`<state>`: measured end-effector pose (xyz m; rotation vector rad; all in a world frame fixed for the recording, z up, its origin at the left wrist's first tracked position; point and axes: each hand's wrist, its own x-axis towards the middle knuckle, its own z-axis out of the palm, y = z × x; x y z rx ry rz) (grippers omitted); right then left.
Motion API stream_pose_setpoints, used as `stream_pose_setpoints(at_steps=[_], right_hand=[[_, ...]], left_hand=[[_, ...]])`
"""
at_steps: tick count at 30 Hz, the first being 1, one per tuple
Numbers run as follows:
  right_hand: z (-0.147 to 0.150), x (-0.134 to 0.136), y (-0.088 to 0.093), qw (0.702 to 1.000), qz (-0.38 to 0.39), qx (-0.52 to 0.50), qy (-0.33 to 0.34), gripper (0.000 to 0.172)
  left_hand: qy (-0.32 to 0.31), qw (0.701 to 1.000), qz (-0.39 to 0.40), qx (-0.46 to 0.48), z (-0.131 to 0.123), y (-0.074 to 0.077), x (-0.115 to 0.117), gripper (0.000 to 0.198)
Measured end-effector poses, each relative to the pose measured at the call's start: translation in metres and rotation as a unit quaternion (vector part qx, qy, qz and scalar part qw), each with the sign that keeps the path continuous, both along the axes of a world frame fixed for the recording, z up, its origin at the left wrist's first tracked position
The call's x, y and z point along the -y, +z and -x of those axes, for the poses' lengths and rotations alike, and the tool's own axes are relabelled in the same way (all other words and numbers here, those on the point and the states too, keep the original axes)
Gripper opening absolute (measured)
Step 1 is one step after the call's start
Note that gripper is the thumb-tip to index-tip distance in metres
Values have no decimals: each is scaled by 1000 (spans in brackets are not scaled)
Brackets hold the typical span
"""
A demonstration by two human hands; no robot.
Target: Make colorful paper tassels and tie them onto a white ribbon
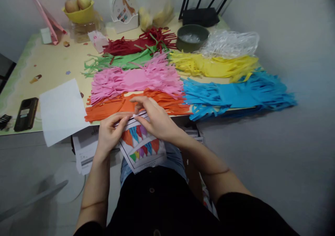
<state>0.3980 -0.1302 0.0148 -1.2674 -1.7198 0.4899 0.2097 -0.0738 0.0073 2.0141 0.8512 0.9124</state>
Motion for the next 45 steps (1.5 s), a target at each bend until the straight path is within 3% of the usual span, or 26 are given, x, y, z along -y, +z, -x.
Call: stream_pose_setpoints(at_steps=[4, 8, 11, 20, 25, 27, 30, 34, 40, 45], right_hand=[[-13, 2, -8, 1000, 4, -23, -5, 32], [-27, 6, -24, 987, 52, -150, 19, 11], [-29, 9, -27, 981, 43, -192, 0, 11], [-16, 11, -21, 989, -8, -139, -44, 14], [-14, 12, -24, 985, -10, -164, -46, 9], [-14, 12, -24, 985, -5, -165, -44, 10], [-14, 12, -22, 986, 10, -162, -45, 11], [-14, 11, -23, 984, 8, -173, -51, 11], [-14, 10, -25, 982, -9, -181, -54, 6], [-12, 11, -19, 985, 3, -165, -55, 21]], left_hand=[[33, 999, -13, 32, 3, -10, 1, 15], [41, 997, -25, 59, 2, -13, 3, 9], [44, 996, -49, 67, 0, -13, 4, 6], [59, 989, -119, 66, -4, -9, 5, 5], [67, 986, -131, 75, 0, -17, 6, 2], [83, 983, -144, 72, 3, -21, 6, 12], [29, 979, -201, 27, 8, -21, 4, 16], [-38, 959, -277, -50, 11, -9, 0, 28], [-42, 929, -342, -133, 10, 6, -3, 26], [-18, 891, -395, -223, 0, 16, -2, 22]])
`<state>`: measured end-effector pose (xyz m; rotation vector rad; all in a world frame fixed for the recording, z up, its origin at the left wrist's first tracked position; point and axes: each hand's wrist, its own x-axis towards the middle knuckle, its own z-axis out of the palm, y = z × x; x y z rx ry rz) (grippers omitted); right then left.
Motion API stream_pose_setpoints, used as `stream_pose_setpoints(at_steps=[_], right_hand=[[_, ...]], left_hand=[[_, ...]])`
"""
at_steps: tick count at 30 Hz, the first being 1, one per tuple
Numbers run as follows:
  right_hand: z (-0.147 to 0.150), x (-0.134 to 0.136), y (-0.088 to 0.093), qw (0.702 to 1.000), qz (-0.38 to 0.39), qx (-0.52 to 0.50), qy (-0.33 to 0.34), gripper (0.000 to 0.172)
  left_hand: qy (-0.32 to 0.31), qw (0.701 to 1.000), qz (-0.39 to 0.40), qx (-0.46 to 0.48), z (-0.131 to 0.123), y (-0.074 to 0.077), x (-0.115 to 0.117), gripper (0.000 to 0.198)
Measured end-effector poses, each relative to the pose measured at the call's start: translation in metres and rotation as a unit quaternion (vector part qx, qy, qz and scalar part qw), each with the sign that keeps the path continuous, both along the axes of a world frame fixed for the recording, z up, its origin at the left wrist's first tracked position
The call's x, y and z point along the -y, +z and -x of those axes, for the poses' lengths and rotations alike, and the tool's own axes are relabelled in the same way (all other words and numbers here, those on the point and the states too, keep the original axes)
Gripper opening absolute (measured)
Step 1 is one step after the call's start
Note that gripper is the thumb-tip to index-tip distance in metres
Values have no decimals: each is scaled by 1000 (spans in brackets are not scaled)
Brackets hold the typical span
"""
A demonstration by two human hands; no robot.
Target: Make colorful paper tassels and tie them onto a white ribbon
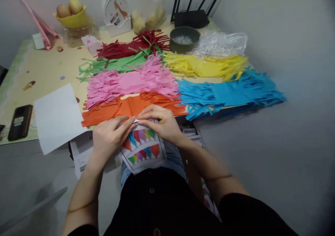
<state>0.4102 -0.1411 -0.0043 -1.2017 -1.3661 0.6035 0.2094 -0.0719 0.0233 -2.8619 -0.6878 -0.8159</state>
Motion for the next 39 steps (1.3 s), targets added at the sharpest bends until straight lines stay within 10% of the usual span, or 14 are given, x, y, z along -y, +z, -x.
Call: stream_pose_setpoints(at_steps=[10, 17, 26, 30, 34, 39], right_hand=[[-7, 8, -18, 976, 113, -175, 71, 72], [-7, 18, -23, 990, 134, -36, -2, 40], [-33, 28, -31, 984, 168, -56, 29, 55], [-39, 29, -30, 977, 154, -151, -9, 66], [-30, 29, -35, 963, 160, -218, 3, 77], [-16, 37, -47, 955, 197, -221, -25, 71]], left_hand=[[-10, 999, -25, -17, -7, 7, -10, 29], [29, 998, 24, -57, -21, 3, -10, 38], [54, 988, 93, 106, -32, -4, -25, 54], [68, 880, 343, 322, -35, -23, -13, 85], [164, 748, 554, 325, -35, -46, 12, 62], [218, 714, 574, 336, -35, -54, 26, 49]])
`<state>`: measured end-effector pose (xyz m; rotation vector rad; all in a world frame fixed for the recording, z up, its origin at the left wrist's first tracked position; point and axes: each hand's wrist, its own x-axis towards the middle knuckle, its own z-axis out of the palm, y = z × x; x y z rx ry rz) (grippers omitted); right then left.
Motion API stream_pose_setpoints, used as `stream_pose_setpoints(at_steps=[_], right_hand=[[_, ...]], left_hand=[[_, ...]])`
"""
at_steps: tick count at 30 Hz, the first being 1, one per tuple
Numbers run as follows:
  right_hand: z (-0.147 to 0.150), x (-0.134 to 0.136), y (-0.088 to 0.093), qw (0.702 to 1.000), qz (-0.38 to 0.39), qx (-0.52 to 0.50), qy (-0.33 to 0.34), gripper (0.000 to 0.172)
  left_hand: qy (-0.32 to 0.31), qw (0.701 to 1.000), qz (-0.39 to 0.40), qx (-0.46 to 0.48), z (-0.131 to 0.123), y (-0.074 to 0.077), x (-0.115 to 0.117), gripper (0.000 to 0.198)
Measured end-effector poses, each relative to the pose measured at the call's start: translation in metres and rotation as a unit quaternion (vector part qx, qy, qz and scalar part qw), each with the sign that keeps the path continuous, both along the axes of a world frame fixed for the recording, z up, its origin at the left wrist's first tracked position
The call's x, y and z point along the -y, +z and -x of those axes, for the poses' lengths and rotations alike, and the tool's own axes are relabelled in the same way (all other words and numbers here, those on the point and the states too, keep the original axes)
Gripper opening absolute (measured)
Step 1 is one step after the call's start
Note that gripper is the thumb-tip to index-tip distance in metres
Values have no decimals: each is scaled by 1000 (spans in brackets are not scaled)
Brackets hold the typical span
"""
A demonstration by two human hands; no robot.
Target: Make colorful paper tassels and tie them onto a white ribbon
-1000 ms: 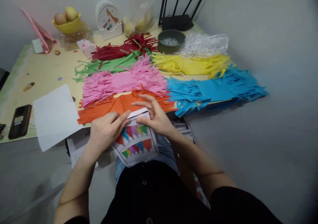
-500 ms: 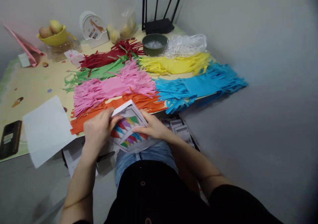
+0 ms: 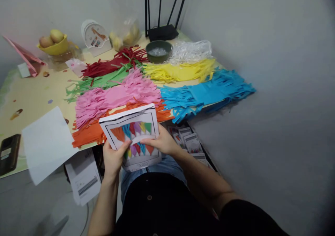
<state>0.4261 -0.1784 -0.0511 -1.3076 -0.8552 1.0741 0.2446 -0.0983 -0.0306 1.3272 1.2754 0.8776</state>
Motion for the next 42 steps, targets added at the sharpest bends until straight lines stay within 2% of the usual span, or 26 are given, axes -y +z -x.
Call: stream_pose_setpoints(at_steps=[2, 4, 8, 10, 14, 17, 21, 26, 29, 32, 34, 37, 42], right_hand=[[-1, 2, 4, 1000, 3, 19, -2, 67], [-8, 1, 15, 999, -24, 44, -8, 65], [-29, -4, 44, 989, -108, 94, -42, 49], [-35, -6, 50, 981, -118, 147, -49, 40], [-37, -4, 38, 975, -100, 195, -45, 31], [-38, 1, 26, 974, -93, 202, -37, 31], [-38, 5, 20, 978, -104, 174, -42, 28], [-31, 11, 16, 990, -113, 62, -60, 34], [-25, 17, 19, 980, -131, 126, -85, 25], [-23, 20, 27, 952, -165, 234, -111, 18], [-24, 19, 32, 939, -181, 268, -116, 10], [-27, 19, 34, 948, -175, 250, -94, 3], [-33, 18, 29, 961, -160, 216, -73, 7]], left_hand=[[7, 1000, 10, 21, 0, 0, 0, 49], [-3, 999, 25, 31, 1, 0, -2, 50], [-59, 997, 47, 31, 6, -5, -4, 54], [-83, 994, 56, 52, 10, -10, -4, 55], [-78, 991, 91, 66, 15, -26, -1, 55], [-63, 990, 114, 57, 13, -38, 2, 50], [-67, 988, 121, 64, 11, -49, 0, 47], [-101, 985, 114, 75, 15, -53, -6, 46], [-112, 983, 103, 108, 16, -56, -8, 46], [-110, 981, 101, 123, 13, -59, -9, 47], [-103, 982, 104, 120, 11, -60, -9, 47], [-86, 984, 113, 111, 9, -59, -8, 46], [-68, 986, 123, 85, 3, -57, -4, 48]])
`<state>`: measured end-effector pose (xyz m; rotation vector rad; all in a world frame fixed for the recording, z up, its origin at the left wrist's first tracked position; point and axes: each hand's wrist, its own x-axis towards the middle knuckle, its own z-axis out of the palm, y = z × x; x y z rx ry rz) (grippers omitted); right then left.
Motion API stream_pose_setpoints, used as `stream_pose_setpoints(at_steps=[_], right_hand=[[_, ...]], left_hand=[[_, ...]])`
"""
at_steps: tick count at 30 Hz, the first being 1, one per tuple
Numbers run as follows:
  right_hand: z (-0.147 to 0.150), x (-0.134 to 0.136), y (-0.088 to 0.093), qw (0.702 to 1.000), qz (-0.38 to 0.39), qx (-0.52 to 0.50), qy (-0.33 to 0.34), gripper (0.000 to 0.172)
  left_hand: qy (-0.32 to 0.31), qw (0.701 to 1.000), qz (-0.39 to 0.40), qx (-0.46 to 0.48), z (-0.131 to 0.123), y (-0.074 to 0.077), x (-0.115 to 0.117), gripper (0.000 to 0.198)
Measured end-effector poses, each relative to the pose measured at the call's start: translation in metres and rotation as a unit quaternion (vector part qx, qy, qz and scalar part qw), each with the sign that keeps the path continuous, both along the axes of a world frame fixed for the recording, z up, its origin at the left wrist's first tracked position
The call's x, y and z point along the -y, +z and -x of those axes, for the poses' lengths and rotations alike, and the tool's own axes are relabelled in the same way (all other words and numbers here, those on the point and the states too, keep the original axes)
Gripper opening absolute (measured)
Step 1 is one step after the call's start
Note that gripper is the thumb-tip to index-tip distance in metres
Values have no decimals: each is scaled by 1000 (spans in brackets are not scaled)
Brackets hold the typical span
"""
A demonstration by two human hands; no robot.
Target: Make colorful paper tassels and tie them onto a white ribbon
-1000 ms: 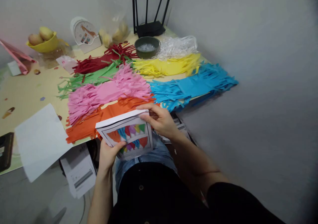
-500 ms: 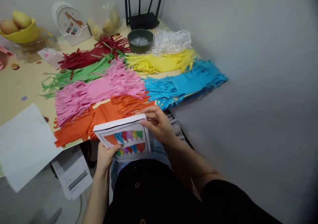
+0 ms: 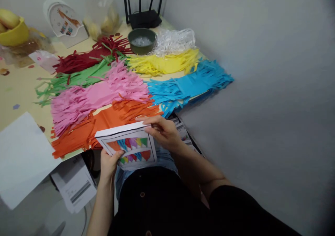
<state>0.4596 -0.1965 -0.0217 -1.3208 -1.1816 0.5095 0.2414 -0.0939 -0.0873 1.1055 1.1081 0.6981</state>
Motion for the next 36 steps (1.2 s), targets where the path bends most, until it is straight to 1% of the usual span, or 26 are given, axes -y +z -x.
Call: stream_pose_setpoints(at_steps=[2, 4, 5, 6, 8, 9, 10, 11, 12, 13, 14, 15, 17, 18, 19, 20, 23, 25, 26, 27, 28, 30, 31, 32, 34, 36], right_hand=[[-4, -2, -5, 1000, -7, -23, 0, 8], [-8, -2, -12, 997, 6, -80, 10, 16], [-8, -2, -17, 993, 17, -118, 21, 24], [-7, 0, -23, 987, 28, -156, 33, 38], [-1, 7, -35, 977, 63, -197, 45, 79], [3, 12, -42, 977, 90, -191, 33, 93], [6, 18, -48, 978, 120, -171, 8, 95], [8, 25, -54, 978, 148, -145, -23, 89], [6, 33, -61, 977, 166, -121, -57, 79], [0, 43, -67, 976, 174, -103, -86, 68], [-11, 55, -74, 974, 178, -94, -106, 61], [-26, 71, -80, 971, 183, -95, -123, 59], [-65, 112, -91, 955, 221, -113, -160, 65], [-85, 137, -95, 937, 255, -138, -197, 67], [-103, 163, -99, 913, 291, -158, -237, 69], [-119, 188, -101, 901, 312, -164, -251, 66], [-144, 253, -108, 882, 375, -172, -229, 45], [-151, 283, -116, 872, 413, -162, -207, 32], [-155, 292, -121, 867, 429, -143, -209, 30], [-161, 297, -126, 857, 451, -100, -229, 32], [-168, 297, -131, 839, 475, -35, -264, 37], [-184, 276, -135, 827, 486, 47, -278, 41], [-189, 256, -132, 831, 482, 72, -267, 40], [-191, 229, -125, 845, 468, 95, -241, 38], [-178, 162, -98, 874, 423, 139, -195, 34], [-145, 87, -59, 917, 289, 238, -137, 35]], left_hand=[[4, 1000, 6, -9, -3, 2, 1, 47], [10, 1000, 11, -19, -7, 6, 1, 45], [14, 1000, 9, -20, -10, 8, 1, 45], [20, 1000, 2, -18, -13, 11, 0, 45], [40, 999, -30, -7, -25, 16, 1, 44], [52, 997, -51, -5, -33, 18, 2, 42], [63, 995, -70, -8, -42, 19, 4, 41], [70, 994, -84, -15, -53, 19, 8, 40], [68, 993, -88, -26, -65, 18, 13, 39], [50, 995, -84, -35, -76, 16, 19, 40], [14, 997, -72, -34, -87, 14, 24, 42], [-38, 998, -56, -18, -96, 13, 29, 47], [-152, 987, -24, 43, -104, 10, 35, 60], [-196, 978, -16, 69, -104, 11, 34, 65], [-228, 970, -13, 85, -99, 12, 31, 65], [-248, 965, -15, 85, -91, 14, 26, 60], [-273, 961, -44, 25, -52, 26, 9, 41], [-261, 961, -90, -28, -22, 37, -1, 34], [-246, 960, -124, -58, -8, 43, -5, 31], [-228, 956, -164, -87, 4, 49, -8, 28], [-209, 948, -209, -117, 16, 55, -12, 25], [-164, 921, -307, -174, 32, 66, -22, 20], [-142, 902, -357, -199, 37, 71, -29, 19], [-122, 878, -405, -224, 40, 75, -37, 19], [-95, 822, -492, -271, 35, 81, -58, 20], [-93, 764, -554, -318, 18, 84, -83, 23]])
